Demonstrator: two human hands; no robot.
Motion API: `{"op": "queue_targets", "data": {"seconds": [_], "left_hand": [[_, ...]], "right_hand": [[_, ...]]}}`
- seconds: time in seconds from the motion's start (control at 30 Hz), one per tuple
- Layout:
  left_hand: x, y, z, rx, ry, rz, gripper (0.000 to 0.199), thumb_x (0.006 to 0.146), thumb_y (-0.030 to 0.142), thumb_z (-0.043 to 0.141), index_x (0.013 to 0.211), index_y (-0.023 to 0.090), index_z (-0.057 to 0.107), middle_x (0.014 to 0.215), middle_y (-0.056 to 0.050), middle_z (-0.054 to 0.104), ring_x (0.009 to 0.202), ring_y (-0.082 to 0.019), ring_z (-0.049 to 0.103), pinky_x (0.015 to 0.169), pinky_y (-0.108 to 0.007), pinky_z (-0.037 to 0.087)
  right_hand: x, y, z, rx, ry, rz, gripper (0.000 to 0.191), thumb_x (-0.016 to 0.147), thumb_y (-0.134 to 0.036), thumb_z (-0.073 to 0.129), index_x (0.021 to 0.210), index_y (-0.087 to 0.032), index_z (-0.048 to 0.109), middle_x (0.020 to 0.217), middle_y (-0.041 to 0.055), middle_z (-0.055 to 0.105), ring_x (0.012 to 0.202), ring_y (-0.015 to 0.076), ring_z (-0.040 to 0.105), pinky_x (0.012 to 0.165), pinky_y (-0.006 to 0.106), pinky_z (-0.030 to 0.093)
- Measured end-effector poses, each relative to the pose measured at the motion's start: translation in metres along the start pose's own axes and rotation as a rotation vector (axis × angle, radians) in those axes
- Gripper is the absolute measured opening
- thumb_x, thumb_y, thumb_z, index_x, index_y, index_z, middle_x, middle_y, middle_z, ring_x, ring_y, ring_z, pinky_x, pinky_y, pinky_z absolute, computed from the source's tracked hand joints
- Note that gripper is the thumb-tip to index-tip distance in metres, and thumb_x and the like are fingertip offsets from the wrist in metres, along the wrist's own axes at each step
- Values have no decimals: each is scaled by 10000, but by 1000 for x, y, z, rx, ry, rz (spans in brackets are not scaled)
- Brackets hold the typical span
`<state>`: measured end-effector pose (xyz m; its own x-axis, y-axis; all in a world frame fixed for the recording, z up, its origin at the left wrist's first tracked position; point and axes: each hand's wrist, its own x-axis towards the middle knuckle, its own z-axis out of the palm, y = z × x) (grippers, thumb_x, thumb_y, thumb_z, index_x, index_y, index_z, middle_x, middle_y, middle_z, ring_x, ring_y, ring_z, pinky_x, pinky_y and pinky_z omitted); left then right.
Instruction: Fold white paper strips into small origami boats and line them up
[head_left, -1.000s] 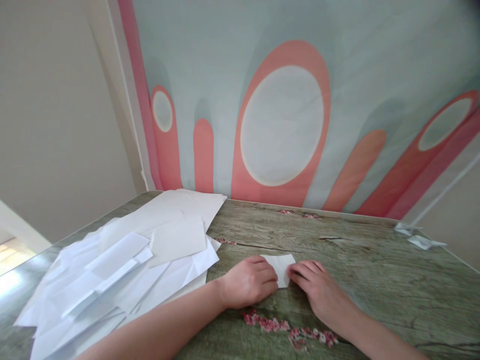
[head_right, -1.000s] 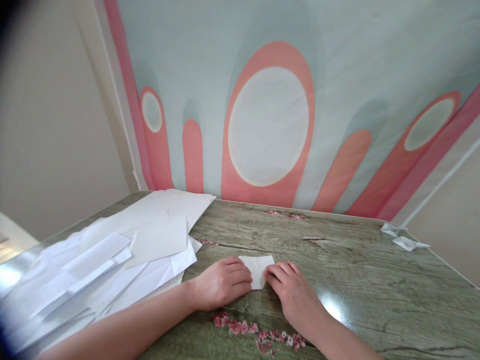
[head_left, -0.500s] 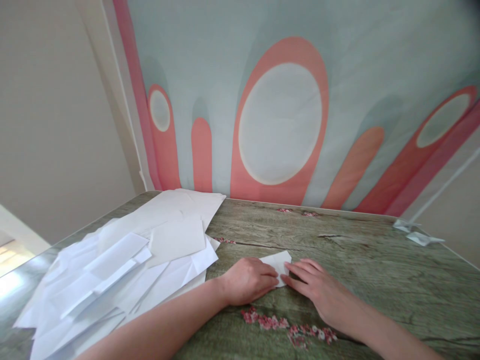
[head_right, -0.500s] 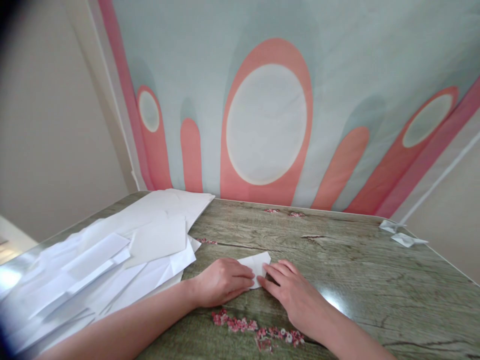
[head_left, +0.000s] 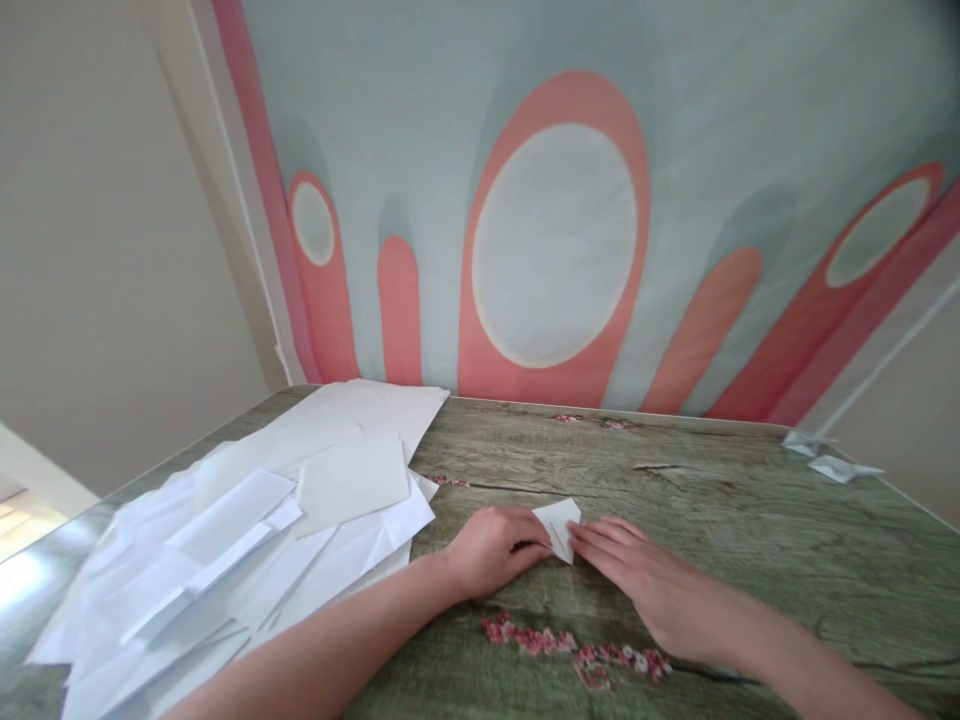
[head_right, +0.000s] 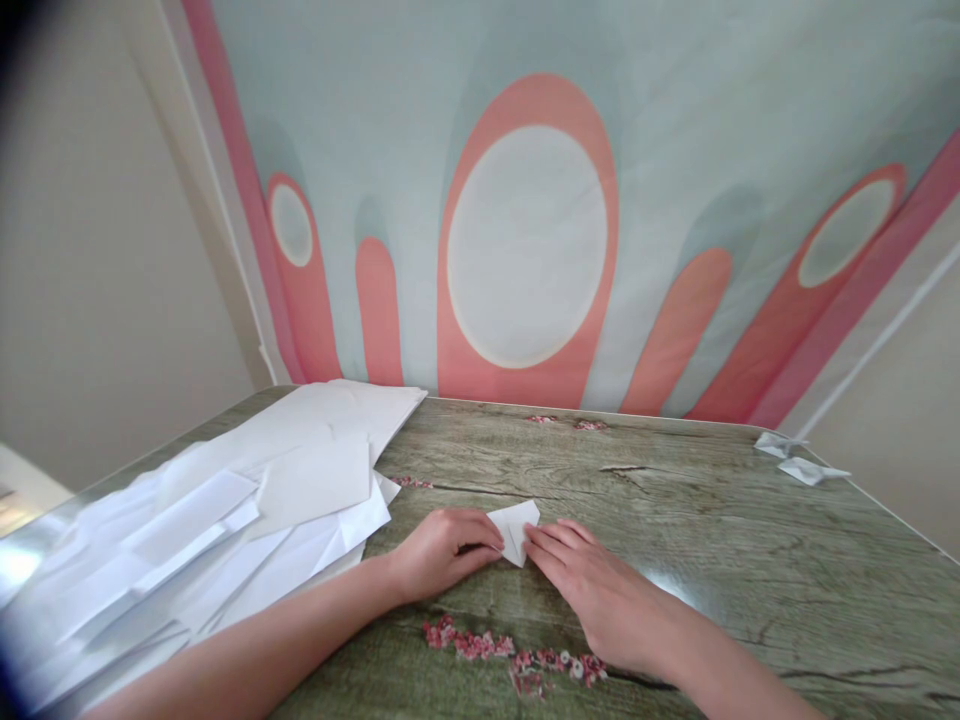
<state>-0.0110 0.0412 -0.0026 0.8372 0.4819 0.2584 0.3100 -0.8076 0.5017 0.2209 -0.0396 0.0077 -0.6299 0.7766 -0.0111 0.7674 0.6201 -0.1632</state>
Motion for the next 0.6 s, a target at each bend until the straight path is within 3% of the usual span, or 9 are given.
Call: {"op": "queue_targets", "data": {"seconds": [0.13, 0.33, 0.6], "left_hand": [[5, 0, 2, -52, 28, -63, 183, 881, 262, 499, 861, 188, 665, 864, -16, 636, 853, -145, 586, 789, -215, 424], [9, -1, 5, -54, 43, -131, 171, 862, 256, 521, 792, 175, 655, 829, -14, 603, 818, -142, 563, 755, -215, 415], [12, -3, 14, 11, 107, -254, 152, 829, 292, 550, 762, 172, 616, 798, -12, 573, 770, -143, 543, 693, -213, 406]], "right_hand": [[-2, 2, 0, 13, -23, 0, 881, 563, 58, 397, 1404, -161, 259, 1460, 68, 272, 1326, 180, 228, 1103, 391, 169], [-2, 5, -1, 95, -95, 14, 899, 549, 58, 423, 1382, -261, 309, 1490, 54, 177, 1348, 206, 168, 1093, 417, 158], [-2, 3, -7, 121, -115, 7, 870, 561, 43, 430, 1376, -247, 330, 1488, 57, 180, 1345, 207, 183, 1099, 415, 145]]}}
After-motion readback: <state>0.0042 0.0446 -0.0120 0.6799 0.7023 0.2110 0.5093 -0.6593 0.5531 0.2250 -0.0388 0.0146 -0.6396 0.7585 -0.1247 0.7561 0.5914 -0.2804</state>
